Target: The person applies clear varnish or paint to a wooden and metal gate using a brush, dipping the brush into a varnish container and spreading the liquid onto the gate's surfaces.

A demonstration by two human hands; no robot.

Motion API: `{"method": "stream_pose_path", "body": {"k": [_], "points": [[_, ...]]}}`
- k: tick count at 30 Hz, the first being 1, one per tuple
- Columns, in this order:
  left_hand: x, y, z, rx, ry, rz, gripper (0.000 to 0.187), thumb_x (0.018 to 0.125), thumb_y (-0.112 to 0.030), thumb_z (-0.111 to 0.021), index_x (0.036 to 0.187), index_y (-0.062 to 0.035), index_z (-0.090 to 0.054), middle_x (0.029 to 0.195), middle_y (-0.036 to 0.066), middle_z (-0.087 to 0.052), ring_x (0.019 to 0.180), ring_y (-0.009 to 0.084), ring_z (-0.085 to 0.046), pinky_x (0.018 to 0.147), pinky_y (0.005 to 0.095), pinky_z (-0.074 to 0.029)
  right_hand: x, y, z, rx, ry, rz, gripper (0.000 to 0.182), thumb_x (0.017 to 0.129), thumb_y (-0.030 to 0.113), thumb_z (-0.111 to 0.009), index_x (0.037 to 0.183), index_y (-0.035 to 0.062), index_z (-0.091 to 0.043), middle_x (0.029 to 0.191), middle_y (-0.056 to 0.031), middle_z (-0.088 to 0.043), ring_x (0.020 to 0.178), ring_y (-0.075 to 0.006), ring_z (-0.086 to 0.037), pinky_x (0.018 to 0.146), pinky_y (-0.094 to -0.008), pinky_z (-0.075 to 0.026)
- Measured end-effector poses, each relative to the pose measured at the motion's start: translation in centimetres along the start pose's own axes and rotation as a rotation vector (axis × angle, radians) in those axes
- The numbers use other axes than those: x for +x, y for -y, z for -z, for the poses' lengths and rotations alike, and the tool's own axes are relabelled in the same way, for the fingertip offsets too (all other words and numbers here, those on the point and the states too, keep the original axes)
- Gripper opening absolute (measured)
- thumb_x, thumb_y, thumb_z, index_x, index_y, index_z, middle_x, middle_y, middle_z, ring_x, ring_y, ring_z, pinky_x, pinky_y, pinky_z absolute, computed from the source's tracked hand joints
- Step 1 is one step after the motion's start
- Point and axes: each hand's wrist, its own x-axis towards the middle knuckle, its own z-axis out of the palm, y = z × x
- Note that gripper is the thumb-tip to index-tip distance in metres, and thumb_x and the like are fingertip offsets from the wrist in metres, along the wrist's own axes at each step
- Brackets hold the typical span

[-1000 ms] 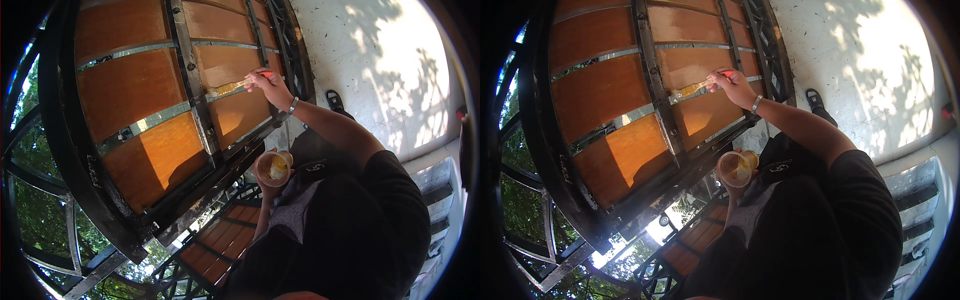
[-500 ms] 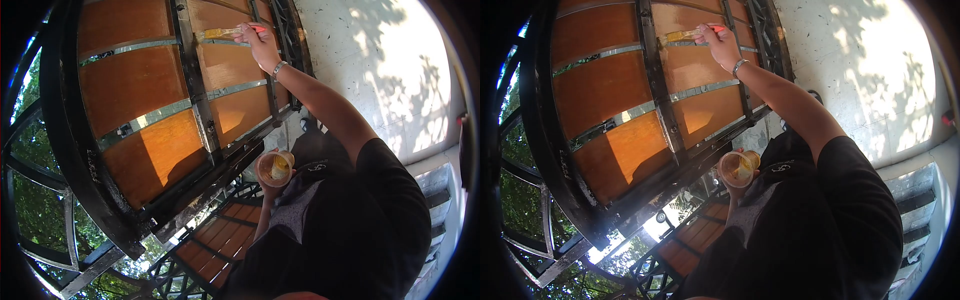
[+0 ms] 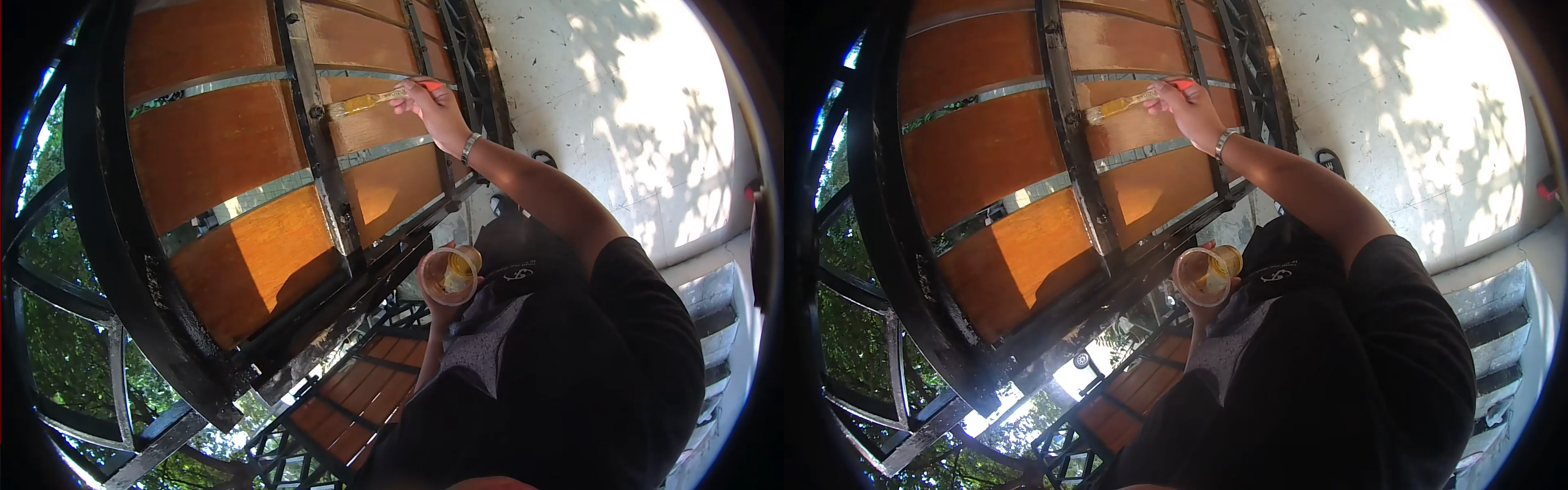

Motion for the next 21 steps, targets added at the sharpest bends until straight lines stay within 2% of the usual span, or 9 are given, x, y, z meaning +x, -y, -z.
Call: {"method": "stream_pose_path", "body": {"k": [6, 8, 10, 11, 14, 15, 17, 19, 21], "points": [[0.3, 0.7, 0.3, -0.021, 0.038, 0.009, 0.088, 0.062, -0.019, -0.093, 0.132, -0.0052, -0.042, 0.13, 0.016, -0.054, 0.125, 0.0298, -0.052, 0.105, 0.0455, -0.043, 0.8, -4.7, 6.5, -0.281, -0.183, 0.041, 0.027, 0.098, 0.023, -0.056, 0.102, -0.002, -0.065, 0.088, -0.0121, -0.072, 0.079, -0.016, -0.069, 0.075, -0.0278, -0.053], [0.3, 1.6, 0.8, 0.083, 0.188, -0.07, 0.1, 0.062, -0.015, -0.093, 0.138, -0.0083, -0.029, 0.137, 0.023, -0.047, 0.127, 0.0332, -0.05, 0.106, 0.0463, -0.045, 1.0, -7.0, 10.9, -0.353, -0.259, 0.082, 0.026, 0.097, 0.023, -0.057, 0.102, -0.0016, -0.065, 0.087, -0.0122, -0.072, 0.078, -0.0162, -0.069, 0.073, -0.0287, -0.054], [0.1, 2.7, 0.7, 0.063, 0.23, -0.035, 0.102, 0.062, -0.02, -0.093, 0.138, -0.009, -0.027, 0.137, 0.023, -0.046, 0.125, 0.0341, -0.051, 0.105, 0.0473, -0.046, 0.2, -8.6, 14.9, -0.709, -0.311, 0.072, 0.025, 0.094, 0.022, -0.061, 0.103, -0.0011, -0.065, 0.083, -0.0116, -0.071, 0.076, -0.0165, -0.069, 0.071, -0.0296, -0.054], [-0.3, 3.0, 0.8, 0.065, 0.215, -0.044, 0.103, 0.062, -0.021, -0.093, 0.139, -0.0093, -0.026, 0.137, 0.023, -0.046, 0.125, 0.0348, -0.051, 0.104, 0.0478, -0.046, -0.1, -9.7, 16.3, -0.703, -0.342, 0.112, 0.026, 0.092, 0.023, -0.064, 0.104, -0.0006, -0.065, 0.081, -0.0114, -0.07, 0.076, -0.0171, -0.069, 0.07, -0.0293, -0.054], [-0.8, 3.6, 0.9, 0.075, 0.204, -0.036, 0.104, 0.063, -0.024, -0.093, 0.139, -0.0105, -0.023, 0.136, 0.022, -0.044, 0.125, 0.0356, -0.051, 0.103, 0.0483, -0.047, -0.8, -9.3, 15.8, -0.872, -0.354, 0.108, 0.025, 0.093, 0.022, -0.063, 0.102, -0.0017, -0.064, 0.081, -0.0097, -0.07, 0.077, -0.016, -0.069, 0.069, -0.0283, -0.054], [-0.8, 3.8, 0.9, 0.084, 0.212, -0.037, 0.105, 0.064, -0.025, -0.092, 0.14, -0.0114, -0.022, 0.136, 0.022, -0.043, 0.124, 0.0357, -0.051, 0.103, 0.0484, -0.047, -1.0, -8.6, 14.3, -0.879, -0.357, 0.097, 0.025, 0.093, 0.022, -0.063, 0.102, -0.0017, -0.064, 0.081, -0.0097, -0.07, 0.077, -0.016, -0.069, 0.069, -0.0283, -0.054], [-0.1, 3.5, 0.6, 0.079, 0.226, -0.056, 0.104, 0.064, -0.026, -0.092, 0.14, -0.0128, -0.022, 0.137, 0.021, -0.043, 0.125, 0.0354, -0.05, 0.103, 0.0483, -0.047, -1.9, -6.6, 9.1, -0.615, -0.249, 0.125, 0.024, 0.095, 0.019, -0.061, 0.102, -0.0029, -0.063, 0.084, -0.0091, -0.07, 0.076, -0.0144, -0.069, 0.069, -0.0271, -0.053], [0.3, 3.6, 0.7, 0.084, 0.24, -0.079, 0.104, 0.064, -0.028, -0.092, 0.14, -0.0143, -0.022, 0.137, 0.021, -0.042, 0.125, 0.0352, -0.05, 0.103, 0.0483, -0.047, -2.6, -3.6, 4.9, -0.347, -0.208, 0.016, 0.021, 0.097, 0.017, -0.058, 0.103, -0.0033, -0.063, 0.09, -0.008, -0.07, 0.078, -0.0138, -0.068, 0.07, -0.0259, -0.053], [0.2, 4.0, 0.6, 0.092, 0.234, -0.056, 0.104, 0.064, -0.031, -0.092, 0.14, -0.0169, -0.022, 0.137, 0.021, -0.043, 0.124, 0.0349, -0.05, 0.105, 0.0481, -0.045, -3.7, -0.4, 2.0, -0.214, -0.139, 0.008, 0.021, 0.099, 0.016, -0.056, 0.104, -0.0036, -0.062, 0.095, -0.0079, -0.068, 0.082, -0.016, -0.069, 0.074, -0.0271, -0.054]]}}
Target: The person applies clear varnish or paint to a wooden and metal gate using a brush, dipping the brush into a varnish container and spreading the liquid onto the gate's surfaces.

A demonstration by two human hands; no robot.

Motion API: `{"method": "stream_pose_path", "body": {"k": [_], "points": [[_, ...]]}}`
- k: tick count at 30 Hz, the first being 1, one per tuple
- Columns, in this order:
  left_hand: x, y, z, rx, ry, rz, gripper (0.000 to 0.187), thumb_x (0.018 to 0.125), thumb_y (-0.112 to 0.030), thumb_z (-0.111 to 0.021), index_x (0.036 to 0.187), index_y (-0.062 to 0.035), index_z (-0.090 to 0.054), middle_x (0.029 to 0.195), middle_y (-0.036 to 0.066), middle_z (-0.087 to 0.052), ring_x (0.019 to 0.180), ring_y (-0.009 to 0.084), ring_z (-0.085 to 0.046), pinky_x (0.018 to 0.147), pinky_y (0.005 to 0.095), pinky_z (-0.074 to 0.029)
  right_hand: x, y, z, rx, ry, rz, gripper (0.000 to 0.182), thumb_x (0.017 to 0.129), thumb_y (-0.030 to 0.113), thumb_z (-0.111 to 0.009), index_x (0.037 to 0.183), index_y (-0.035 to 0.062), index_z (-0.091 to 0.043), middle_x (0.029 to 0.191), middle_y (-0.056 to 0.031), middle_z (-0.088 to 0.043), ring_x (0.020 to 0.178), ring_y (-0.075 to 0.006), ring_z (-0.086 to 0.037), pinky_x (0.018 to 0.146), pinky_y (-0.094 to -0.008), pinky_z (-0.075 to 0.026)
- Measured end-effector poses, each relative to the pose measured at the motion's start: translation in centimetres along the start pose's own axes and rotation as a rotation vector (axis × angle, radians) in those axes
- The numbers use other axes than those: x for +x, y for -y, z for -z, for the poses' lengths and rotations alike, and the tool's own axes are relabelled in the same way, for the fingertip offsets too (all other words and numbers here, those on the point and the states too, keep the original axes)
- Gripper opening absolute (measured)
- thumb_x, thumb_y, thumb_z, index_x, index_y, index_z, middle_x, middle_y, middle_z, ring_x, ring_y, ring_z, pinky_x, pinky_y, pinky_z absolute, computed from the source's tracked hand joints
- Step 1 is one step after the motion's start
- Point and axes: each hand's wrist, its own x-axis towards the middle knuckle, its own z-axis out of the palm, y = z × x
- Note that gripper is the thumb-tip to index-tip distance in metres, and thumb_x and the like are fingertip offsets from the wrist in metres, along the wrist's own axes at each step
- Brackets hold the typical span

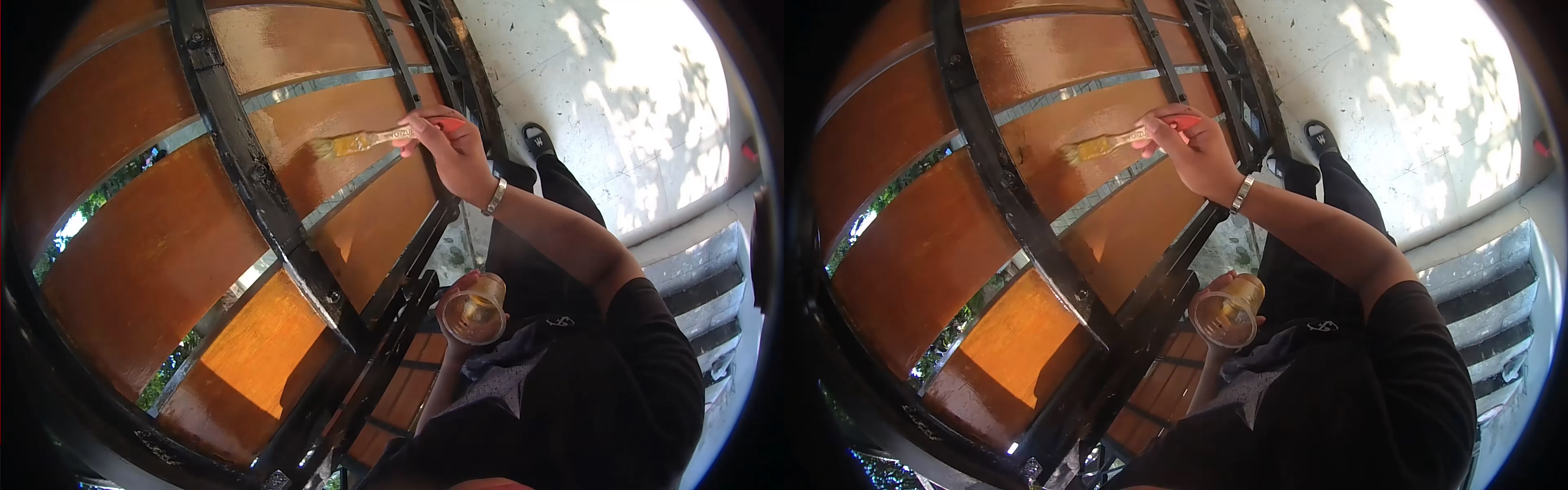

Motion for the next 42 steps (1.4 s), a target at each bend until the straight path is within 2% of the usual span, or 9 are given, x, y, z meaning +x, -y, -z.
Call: {"method": "stream_pose_path", "body": {"k": [6, 9, 14, 20, 22, 25, 32, 37, 42], "points": [[-1.3, 0.4, 1.2, 0.282, 0.186, 0.107, 0.104, 0.063, -0.032, -0.092, 0.139, -0.0189, -0.023, 0.136, 0.018, -0.044, 0.125, 0.0343, -0.05, 0.107, 0.0474, -0.042, 2.0, -5.5, 1.5, 0.098, 0.003, -0.068, 0.022, 0.1, 0.016, -0.053, 0.108, -0.0034, -0.061, 0.101, -0.0084, -0.067, 0.085, -0.0177, -0.069, 0.077, -0.0288, -0.055], [-0.9, -0.1, 0.2, 0.03, 0.006, 0.112, 0.104, 0.063, -0.032, -0.092, 0.138, -0.019, -0.023, 0.137, 0.018, -0.045, 0.125, 0.0345, -0.05, 0.107, 0.0472, -0.042, 4.1, -8.9, 5.3, 0.01, -0.175, -0.002, 0.022, 0.098, 0.019, -0.058, 0.105, -0.0018, -0.064, 0.088, -0.0066, -0.07, 0.078, -0.0136, -0.067, 0.072, -0.0259, -0.053], [-1.3, 0.9, -0.2, 0.003, -0.006, 0.058, 0.104, 0.063, -0.032, -0.093, 0.138, -0.017, -0.023, 0.137, 0.018, -0.045, 0.125, 0.035, -0.05, 0.107, 0.0483, -0.043, 4.9, -9.3, 8.4, -0.704, -0.257, 0.186, 0.019, 0.092, 0.019, -0.064, 0.094, -0.0001, -0.067, 0.081, -0.008, -0.069, 0.069, -0.0115, -0.067, 0.063, -0.0242, -0.052], [-1.5, 1.5, -0.6, 0.007, -0.006, 0.062, 0.104, 0.062, -0.032, -0.093, 0.138, -0.0149, -0.024, 0.136, 0.019, -0.045, 0.124, 0.0365, -0.051, 0.106, 0.0514, -0.043, 3.9, 1.2, -2.7, -0.513, -0.036, 0.181, 0.02, 0.091, 0.019, -0.064, 0.092, -0.0012, -0.066, 0.079, -0.0073, -0.069, 0.067, -0.0109, -0.067, 0.062, -0.0232, -0.05], [-1.2, 1.2, -1.1, -0.017, -0.029, 0.063, 0.104, 0.062, -0.032, -0.093, 0.138, -0.0149, -0.024, 0.135, 0.02, -0.045, 0.124, 0.0369, -0.051, 0.106, 0.0519, -0.043, 4.1, 2.6, -4.8, -0.062, -0.023, 0.222, 0.021, 0.093, 0.019, -0.063, 0.09, -0.0009, -0.066, 0.078, -0.006, -0.069, 0.068, -0.0107, -0.068, 0.063, -0.0227, -0.05], [-0.9, 1.1, -1.5, -0.056, -0.054, 0.047, 0.103, 0.063, -0.032, -0.092, 0.138, -0.0147, -0.024, 0.135, 0.02, -0.045, 0.123, 0.0368, -0.052, 0.106, 0.052, -0.044, 4.4, 3.6, -5.4, 0.091, -0.024, 0.165, 0.021, 0.094, 0.02, -0.062, 0.091, -0.0004, -0.066, 0.077, -0.0061, -0.07, 0.07, -0.011, -0.068, 0.063, -0.0227, -0.05], [-0.2, 1.2, -2.4, -0.007, -0.093, 0.014, 0.105, 0.062, -0.03, -0.093, 0.139, -0.0139, -0.023, 0.137, 0.021, -0.045, 0.124, 0.0353, -0.052, 0.105, 0.0488, -0.045, 5.7, -5.3, 7.0, -0.473, -0.167, 0.058, 0.024, 0.094, 0.022, -0.062, 0.096, -0.0012, -0.066, 0.08, -0.0076, -0.071, 0.071, -0.0099, -0.067, 0.067, -0.0235, -0.052], [2.6, 0.6, -2.8, 0.051, -0.204, 0.148, 0.096, 0.065, -0.017, -0.092, 0.136, -0.003, -0.03, 0.132, 0.016, -0.046, 0.125, 0.0297, -0.05, 0.107, 0.0422, -0.041, -0.7, 5.0, 9.3, -0.305, 0.033, 0.063, 0.022, 0.098, 0.017, -0.057, 0.101, -0.0029, -0.065, 0.092, -0.0092, -0.07, 0.079, -0.0122, -0.066, 0.069, -0.0248, -0.052], [4.4, -1.9, -2.7, 0.171, -0.309, 0.135, 0.096, 0.062, -0.017, -0.093, 0.136, -0.0012, -0.034, 0.128, 0.013, -0.048, 0.119, 0.0245, -0.052, 0.102, 0.0359, -0.043, -7.7, 18.5, 7.2, -0.642, 0.555, 0.249, 0.011, 0.092, 0.005, -0.06, 0.1, -0.0016, -0.063, 0.093, -0.0095, -0.067, 0.073, -0.0164, -0.064, 0.067, -0.0285, -0.052]]}}
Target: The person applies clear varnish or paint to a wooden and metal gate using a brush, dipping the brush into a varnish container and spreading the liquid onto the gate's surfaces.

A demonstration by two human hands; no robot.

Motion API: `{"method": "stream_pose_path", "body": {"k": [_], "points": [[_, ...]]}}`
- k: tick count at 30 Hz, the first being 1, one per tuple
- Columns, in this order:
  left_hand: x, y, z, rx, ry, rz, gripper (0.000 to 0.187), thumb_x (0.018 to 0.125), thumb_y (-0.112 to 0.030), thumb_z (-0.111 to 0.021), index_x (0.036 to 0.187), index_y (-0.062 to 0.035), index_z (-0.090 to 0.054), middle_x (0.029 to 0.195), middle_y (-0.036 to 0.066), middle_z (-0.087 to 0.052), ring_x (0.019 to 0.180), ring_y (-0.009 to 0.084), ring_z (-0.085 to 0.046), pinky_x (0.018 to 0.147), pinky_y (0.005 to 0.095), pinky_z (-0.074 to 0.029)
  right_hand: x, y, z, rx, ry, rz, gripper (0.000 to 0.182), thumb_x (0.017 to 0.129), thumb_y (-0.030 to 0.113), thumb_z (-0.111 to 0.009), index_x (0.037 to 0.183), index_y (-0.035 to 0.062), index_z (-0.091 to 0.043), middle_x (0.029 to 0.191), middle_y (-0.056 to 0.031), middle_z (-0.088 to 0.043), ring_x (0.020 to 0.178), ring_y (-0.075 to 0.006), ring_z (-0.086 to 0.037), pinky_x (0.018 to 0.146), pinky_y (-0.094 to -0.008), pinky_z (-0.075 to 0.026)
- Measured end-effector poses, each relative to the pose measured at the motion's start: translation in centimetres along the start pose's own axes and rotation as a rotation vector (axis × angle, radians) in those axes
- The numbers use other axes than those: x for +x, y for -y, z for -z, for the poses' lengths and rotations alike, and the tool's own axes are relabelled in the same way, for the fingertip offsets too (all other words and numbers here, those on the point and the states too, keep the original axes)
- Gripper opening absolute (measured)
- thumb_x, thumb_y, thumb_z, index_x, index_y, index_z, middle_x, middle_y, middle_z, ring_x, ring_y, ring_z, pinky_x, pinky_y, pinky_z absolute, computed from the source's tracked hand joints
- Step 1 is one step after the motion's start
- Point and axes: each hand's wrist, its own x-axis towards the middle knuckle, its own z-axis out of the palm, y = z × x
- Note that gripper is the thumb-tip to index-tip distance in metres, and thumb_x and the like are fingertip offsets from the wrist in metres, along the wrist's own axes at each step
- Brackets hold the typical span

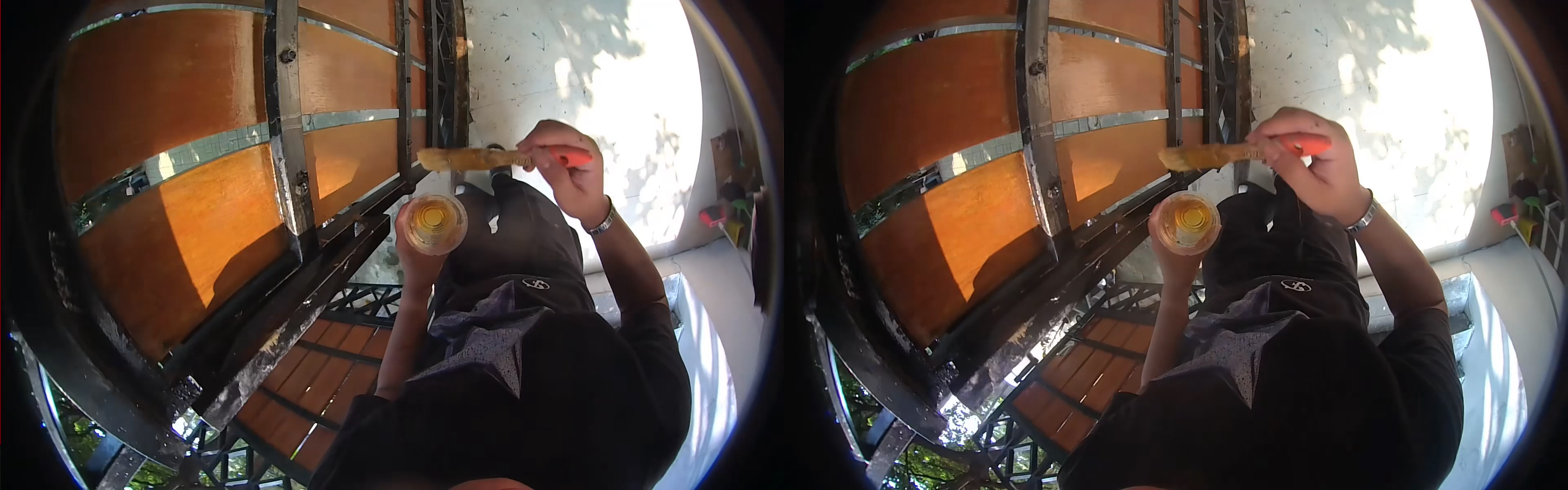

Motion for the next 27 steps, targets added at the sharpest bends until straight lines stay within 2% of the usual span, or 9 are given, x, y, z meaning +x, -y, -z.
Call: {"method": "stream_pose_path", "body": {"k": [3, 6, 8, 10, 15, 16, 18, 23, 27], "points": [[-0.4, -0.9, -0.1, -0.052, 0.015, 0.0, 0.091, 0.062, -0.016, -0.092, 0.134, -0.001, -0.038, 0.124, 0.012, -0.052, 0.115, 0.0224, -0.055, 0.1, 0.0348, -0.044, -0.5, 4.2, -1.0, -0.232, 0.284, 0.168, 0.015, 0.083, 0.001, -0.067, 0.098, 0.0033, -0.063, 0.082, -0.0098, -0.064, 0.07, -0.0233, -0.062, 0.063, -0.0315, -0.049], [-1.3, -1.8, -0.1, 0.049, -0.095, -0.172, 0.086, 0.063, -0.014, -0.091, 0.132, -0.0008, -0.042, 0.12, 0.011, -0.057, 0.11, 0.0213, -0.059, 0.096, 0.0334, -0.047, -1.6, 4.8, -3.9, -0.33, 0.409, 0.246, 0.02, 0.076, 0.002, -0.071, 0.094, 0.0066, -0.064, 0.079, -0.0082, -0.062, 0.069, -0.0274, -0.061, 0.062, -0.0357, -0.05], [-2.0, -2.6, -0.1, -0.062, -0.055, -0.143, 0.073, 0.062, -0.014, -0.089, 0.124, -0.0029, -0.052, 0.12, 0.014, -0.059, 0.107, 0.0327, -0.058, 0.095, 0.0398, -0.046, -2.3, 4.6, -5.1, -0.405, 0.465, 0.324, 0.023, 0.073, -0.001, -0.071, 0.093, 0.0069, -0.065, 0.077, -0.008, -0.062, 0.067, -0.027, -0.061, 0.061, -0.0353, -0.05], [-3.2, -2.9, -0.1, -0.093, -0.111, -0.172, 0.073, 0.061, -0.015, -0.089, 0.123, -0.0031, -0.053, 0.118, 0.015, -0.06, 0.107, 0.0333, -0.058, 0.095, 0.0403, -0.046, -2.7, 4.9, -6.4, -0.498, 0.509, 0.401, 0.024, 0.071, 0.004, -0.074, 0.093, 0.0083, -0.065, 0.074, -0.0076, -0.06, 0.066, -0.0286, -0.059, 0.061, -0.0371, -0.05], [-7.7, -3.0, 1.3, -0.216, -0.17, -0.053, 0.071, 0.059, -0.016, -0.089, 0.12, -0.0044, -0.055, 0.113, 0.015, -0.062, 0.106, 0.036, -0.058, 0.094, 0.0415, -0.046, -4.7, 11.0, -8.2, -0.448, 0.646, 0.451, 0.023, 0.073, 0.01, -0.074, 0.094, 0.0097, -0.065, 0.076, -0.0077, -0.061, 0.07, -0.0278, -0.06, 0.064, -0.0379, -0.05], [-9.0, -6.7, 2.9, -0.08, -0.296, -0.145, 0.072, 0.06, -0.016, -0.089, 0.122, -0.0044, -0.054, 0.114, 0.015, -0.062, 0.105, 0.0363, -0.058, 0.092, 0.0424, -0.047, -5.4, 11.1, -8.8, -0.52, 0.71, 0.495, 0.021, 0.075, 0.011, -0.074, 0.094, 0.009, -0.064, 0.077, -0.0076, -0.06, 0.069, -0.0278, -0.06, 0.064, -0.0375, -0.05], [-10.7, -6.0, 3.1, -0.055, -0.359, -0.202, 0.073, 0.06, -0.016, -0.089, 0.123, -0.0039, -0.053, 0.114, 0.015, -0.062, 0.105, 0.0362, -0.058, 0.092, 0.0424, -0.047, -6.7, 11.2, -9.6, -0.589, 0.802, 0.558, 0.021, 0.076, 0.012, -0.074, 0.093, 0.0082, -0.063, 0.078, -0.0076, -0.06, 0.069, -0.0279, -0.059, 0.063, -0.037, -0.051], [-15.5, -5.9, 3.0, -0.065, -0.449, -0.234, 0.078, 0.062, -0.016, -0.088, 0.128, -0.0011, -0.049, 0.116, 0.016, -0.062, 0.107, 0.0361, -0.058, 0.094, 0.0423, -0.045, -9.7, 14.9, -10.4, -0.474, 0.757, 0.587, 0.019, 0.075, 0.01, -0.074, 0.091, 0.009, -0.064, 0.08, -0.0056, -0.06, 0.071, -0.0255, -0.059, 0.066, -0.0353, -0.051], [-17.6, -6.1, 3.5, -0.158, -0.408, -0.191, 0.078, 0.063, -0.014, -0.086, 0.129, -0.0002, -0.046, 0.116, 0.018, -0.062, 0.109, 0.0373, -0.058, 0.093, 0.0431, -0.046, -12.4, 13.5, -10.0, -0.644, 0.812, 0.672, 0.019, 0.075, 0.011, -0.074, 0.091, 0.009, -0.064, 0.08, -0.004, -0.059, 0.073, -0.0235, -0.058, 0.07, -0.0338, -0.051]]}}
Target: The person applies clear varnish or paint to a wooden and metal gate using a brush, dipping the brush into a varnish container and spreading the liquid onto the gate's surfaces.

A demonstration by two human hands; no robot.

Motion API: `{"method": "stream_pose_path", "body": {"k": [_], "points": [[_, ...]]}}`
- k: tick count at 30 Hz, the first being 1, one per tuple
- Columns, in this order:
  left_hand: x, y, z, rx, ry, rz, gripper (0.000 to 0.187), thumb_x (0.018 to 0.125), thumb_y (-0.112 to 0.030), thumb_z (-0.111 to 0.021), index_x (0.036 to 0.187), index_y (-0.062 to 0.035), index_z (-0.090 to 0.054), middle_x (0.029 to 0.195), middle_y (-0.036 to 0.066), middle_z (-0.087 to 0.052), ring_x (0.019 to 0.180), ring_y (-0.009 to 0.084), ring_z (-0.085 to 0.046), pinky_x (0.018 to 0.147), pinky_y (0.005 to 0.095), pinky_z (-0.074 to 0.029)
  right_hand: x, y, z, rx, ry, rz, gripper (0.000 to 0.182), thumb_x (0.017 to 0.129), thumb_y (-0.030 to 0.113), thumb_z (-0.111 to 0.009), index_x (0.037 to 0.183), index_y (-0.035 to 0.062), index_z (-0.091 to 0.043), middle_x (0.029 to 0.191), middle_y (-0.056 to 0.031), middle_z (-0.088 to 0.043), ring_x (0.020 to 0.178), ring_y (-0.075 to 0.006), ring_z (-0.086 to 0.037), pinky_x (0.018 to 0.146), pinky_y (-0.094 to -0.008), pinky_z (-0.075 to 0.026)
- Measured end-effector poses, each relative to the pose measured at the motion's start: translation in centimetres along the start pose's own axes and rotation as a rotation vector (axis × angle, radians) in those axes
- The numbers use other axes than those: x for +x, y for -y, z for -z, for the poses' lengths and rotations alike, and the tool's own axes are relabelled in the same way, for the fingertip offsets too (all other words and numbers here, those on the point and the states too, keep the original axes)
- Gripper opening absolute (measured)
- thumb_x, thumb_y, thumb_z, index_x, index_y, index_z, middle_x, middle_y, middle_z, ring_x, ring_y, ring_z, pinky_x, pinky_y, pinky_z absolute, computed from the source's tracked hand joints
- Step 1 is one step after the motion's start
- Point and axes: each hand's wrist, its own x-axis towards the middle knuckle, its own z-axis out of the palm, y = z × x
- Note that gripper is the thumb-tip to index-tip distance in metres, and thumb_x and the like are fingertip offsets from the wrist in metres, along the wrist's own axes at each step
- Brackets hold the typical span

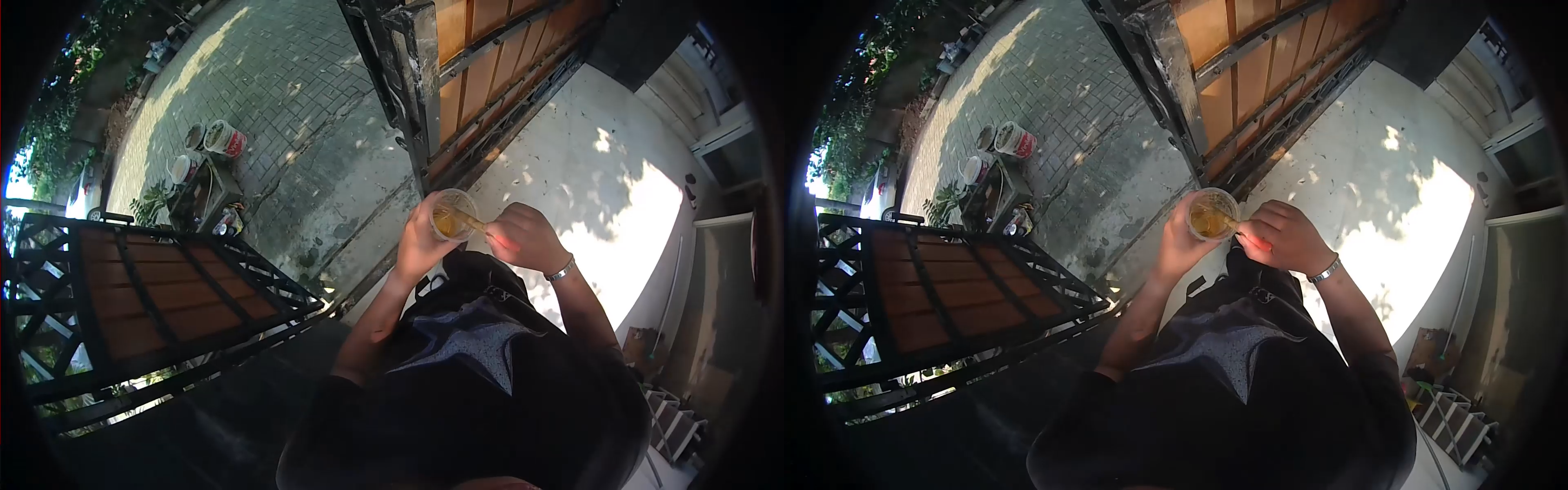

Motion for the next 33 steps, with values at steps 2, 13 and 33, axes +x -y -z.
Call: {"method": "stream_pose_path", "body": {"k": [2, 13, 33], "points": [[-0.9, 0.6, 0.2, 0.05, -0.007, -0.024, 0.078, 0.065, -0.012, -0.085, 0.13, 0.001, -0.045, 0.117, 0.02, -0.061, 0.109, 0.0386, -0.058, 0.093, 0.043, -0.047, -0.9, 0.0, -1.7, -0.091, 0.044, 0.059, 0.018, 0.072, 0.007, -0.073, 0.088, 0.0087, -0.065, 0.076, -0.0042, -0.059, 0.072, -0.0239, -0.057, 0.065, -0.034, -0.049], [-0.3, 3.0, -1.1, -0.195, -0.012, 0.052, 0.074, 0.069, -0.009, -0.083, 0.131, 0.0002, -0.043, 0.117, 0.015, -0.062, 0.109, 0.0276, -0.062, 0.094, 0.037, -0.047, -5.3, -1.8, -10.2, 0.894, -0.854, -0.841, 0.018, 0.097, 0.017, -0.055, 0.097, 0.0001, -0.061, 0.08, -0.0108, -0.066, 0.066, -0.0159, -0.06, 0.067, -0.0298, -0.05], [14.2, 8.8, -6.3, -0.252, 0.307, 0.019, 0.082, 0.068, -0.002, -0.086, 0.132, 0.0027, -0.035, 0.122, 0.015, -0.055, 0.112, 0.0218, -0.056, 0.098, 0.0345, -0.046, 1.0, -24.0, -10.0, 1.642, -1.619, -0.734, 0.019, 0.098, 0.025, -0.056, 0.096, 0.0067, -0.06, 0.081, -0.0066, -0.067, 0.073, -0.0148, -0.064, 0.077, -0.0312, -0.054]]}}
